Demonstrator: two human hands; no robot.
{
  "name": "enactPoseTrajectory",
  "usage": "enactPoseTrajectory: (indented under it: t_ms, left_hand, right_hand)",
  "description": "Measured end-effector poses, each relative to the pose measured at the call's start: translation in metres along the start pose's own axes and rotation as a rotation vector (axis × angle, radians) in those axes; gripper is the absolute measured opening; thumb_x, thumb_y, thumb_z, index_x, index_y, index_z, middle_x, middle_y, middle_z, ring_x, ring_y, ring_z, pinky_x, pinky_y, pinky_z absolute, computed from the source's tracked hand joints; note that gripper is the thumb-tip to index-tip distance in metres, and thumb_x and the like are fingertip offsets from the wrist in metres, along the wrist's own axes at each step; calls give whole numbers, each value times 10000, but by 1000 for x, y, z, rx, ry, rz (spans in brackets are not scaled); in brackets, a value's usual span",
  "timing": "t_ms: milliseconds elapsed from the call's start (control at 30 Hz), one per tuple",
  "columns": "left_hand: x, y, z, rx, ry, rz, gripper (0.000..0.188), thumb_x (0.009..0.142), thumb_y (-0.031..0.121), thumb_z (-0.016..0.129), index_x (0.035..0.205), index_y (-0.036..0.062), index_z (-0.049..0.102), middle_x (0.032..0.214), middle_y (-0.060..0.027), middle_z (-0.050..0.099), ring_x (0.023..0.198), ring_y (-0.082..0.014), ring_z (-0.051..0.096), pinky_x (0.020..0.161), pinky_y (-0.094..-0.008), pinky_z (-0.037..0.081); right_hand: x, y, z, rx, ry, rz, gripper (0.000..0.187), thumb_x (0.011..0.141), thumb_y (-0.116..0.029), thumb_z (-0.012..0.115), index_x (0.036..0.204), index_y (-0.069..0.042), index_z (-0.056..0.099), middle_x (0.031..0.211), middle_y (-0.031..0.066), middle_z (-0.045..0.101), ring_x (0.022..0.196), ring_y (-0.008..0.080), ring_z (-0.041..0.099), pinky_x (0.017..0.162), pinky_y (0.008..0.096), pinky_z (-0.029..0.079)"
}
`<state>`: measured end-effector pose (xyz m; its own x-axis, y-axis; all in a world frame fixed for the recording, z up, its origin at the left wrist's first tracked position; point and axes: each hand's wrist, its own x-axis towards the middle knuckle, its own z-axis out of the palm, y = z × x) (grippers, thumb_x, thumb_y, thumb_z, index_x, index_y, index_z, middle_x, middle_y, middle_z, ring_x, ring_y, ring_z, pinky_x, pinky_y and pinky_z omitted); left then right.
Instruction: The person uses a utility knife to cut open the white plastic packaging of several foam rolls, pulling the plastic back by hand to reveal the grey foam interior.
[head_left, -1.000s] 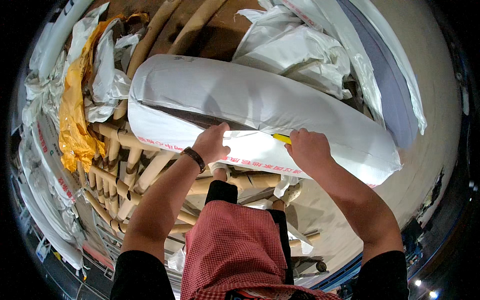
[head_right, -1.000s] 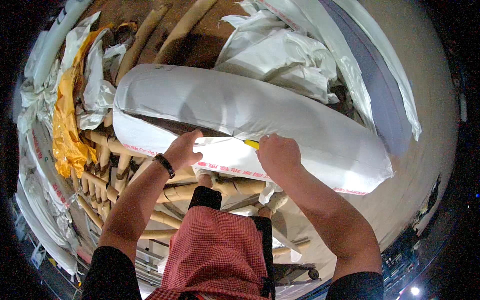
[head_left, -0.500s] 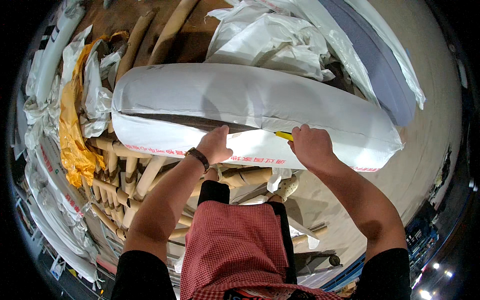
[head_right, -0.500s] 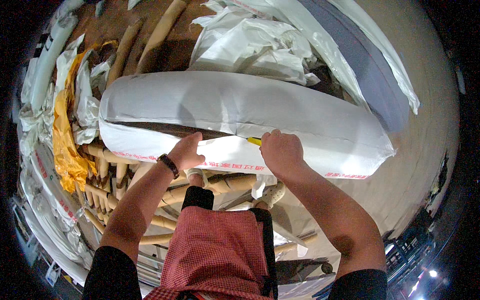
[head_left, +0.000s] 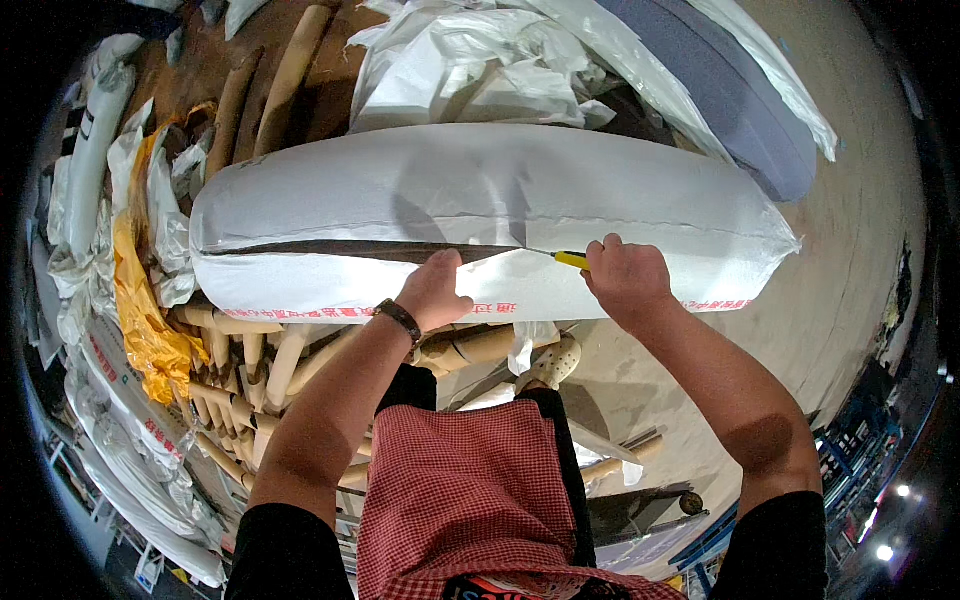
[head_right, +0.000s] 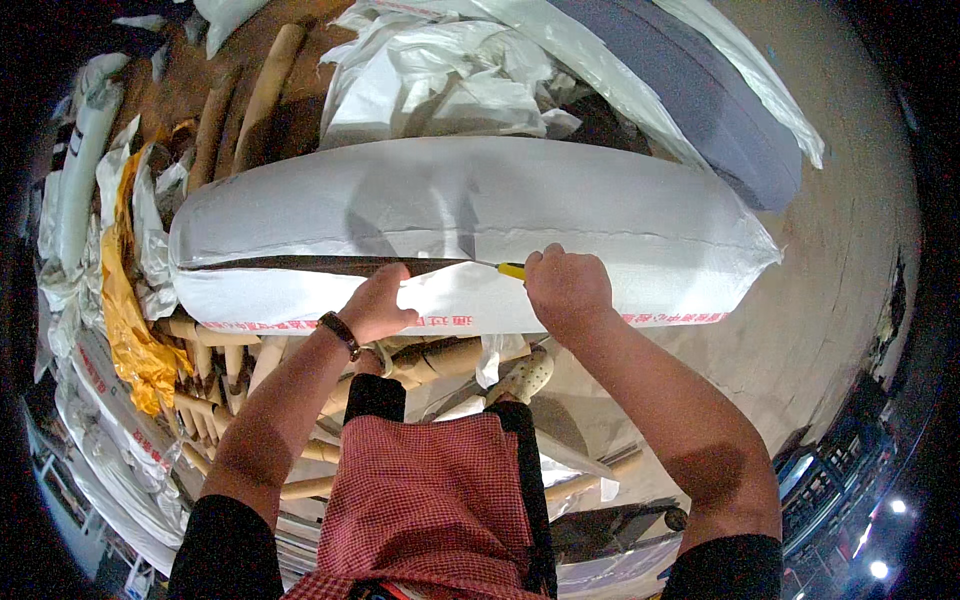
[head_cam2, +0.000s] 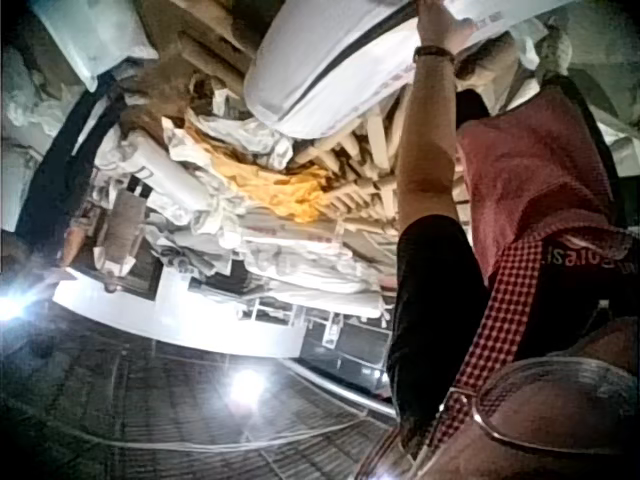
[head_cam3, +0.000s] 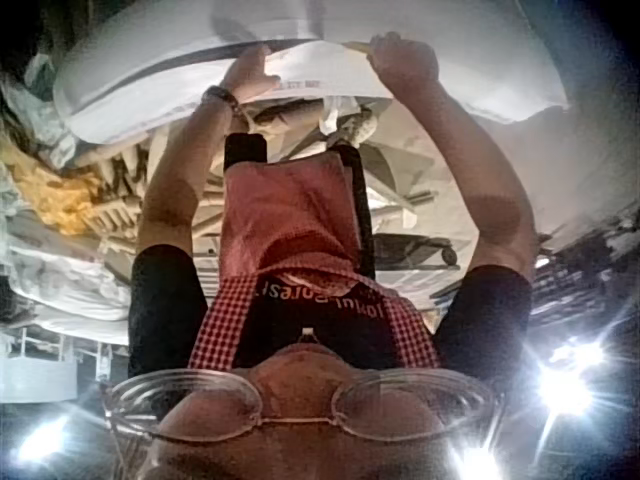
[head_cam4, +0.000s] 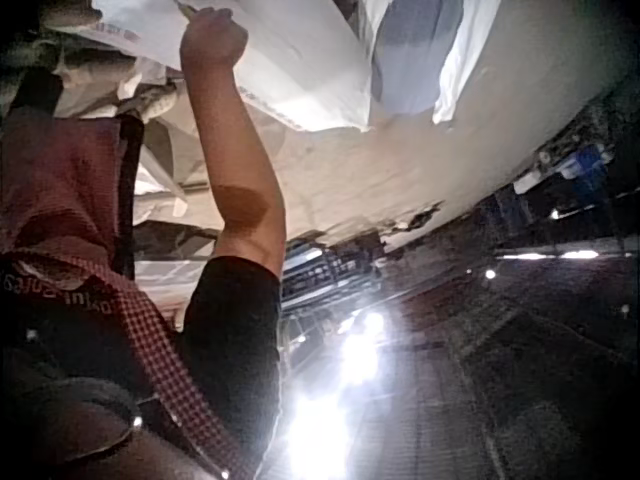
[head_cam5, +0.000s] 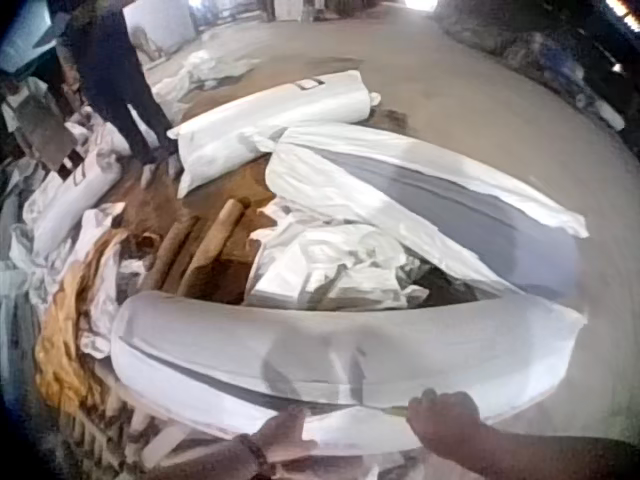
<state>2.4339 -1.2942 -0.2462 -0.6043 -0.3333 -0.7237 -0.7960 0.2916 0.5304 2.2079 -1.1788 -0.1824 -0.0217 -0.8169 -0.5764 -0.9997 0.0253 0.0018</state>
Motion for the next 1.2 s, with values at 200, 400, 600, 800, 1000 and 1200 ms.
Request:
enactPoseTrajectory:
  t_ms: [200,400,600,800,1000,1200]
  left_hand:
    - [14,34,23,180,-17,-16,521,687,151,641,1126,-34,431,1058,-210,488,932,-291,557,764,-378,481]
    - [19,59,47,-17,-7,-38,533,675,163,642,1138,-11,443,1029,-212,531,944,-300,561,813,-386,452]
    - [36,88,76,-210,-16,-180,518,659,168,622,1146,77,472,1053,-185,526,949,-300,550,814,-380,449]
    - [50,127,104,126,127,13,526,643,164,617,1135,56,464,1055,-172,521,993,-311,521,841,-377,438]
    - [75,176,128,41,142,112,512,656,154,620,1118,12,451,1087,-187,487,1017,-341,495,864,-389,420]
    - [86,223,157,-37,160,119,496,658,106,632,1100,-6,437,1076,-193,467,994,-349,507,834,-401,440]
  right_hand:
    - [-24,30,16,96,-3,72,106,776,-125,532,844,-47,559,787,102,570,657,216,627,543,330,497]
    - [-47,65,38,112,0,109,119,760,-104,534,850,-37,571,815,102,577,683,222,629,568,333,500]
    - [-70,100,62,95,46,126,129,755,-106,538,855,-38,582,827,104,584,684,222,632,569,332,502]
    - [-91,135,77,16,36,159,137,756,-115,538,862,-41,585,830,99,587,674,221,633,559,344,501]
    - [-111,163,89,78,18,203,123,750,-111,549,848,-45,581,824,105,581,696,227,633,603,348,497]
    - [-128,191,98,106,-75,263,141,782,-166,551,870,-59,575,845,105,574,716,232,631,618,353,494]
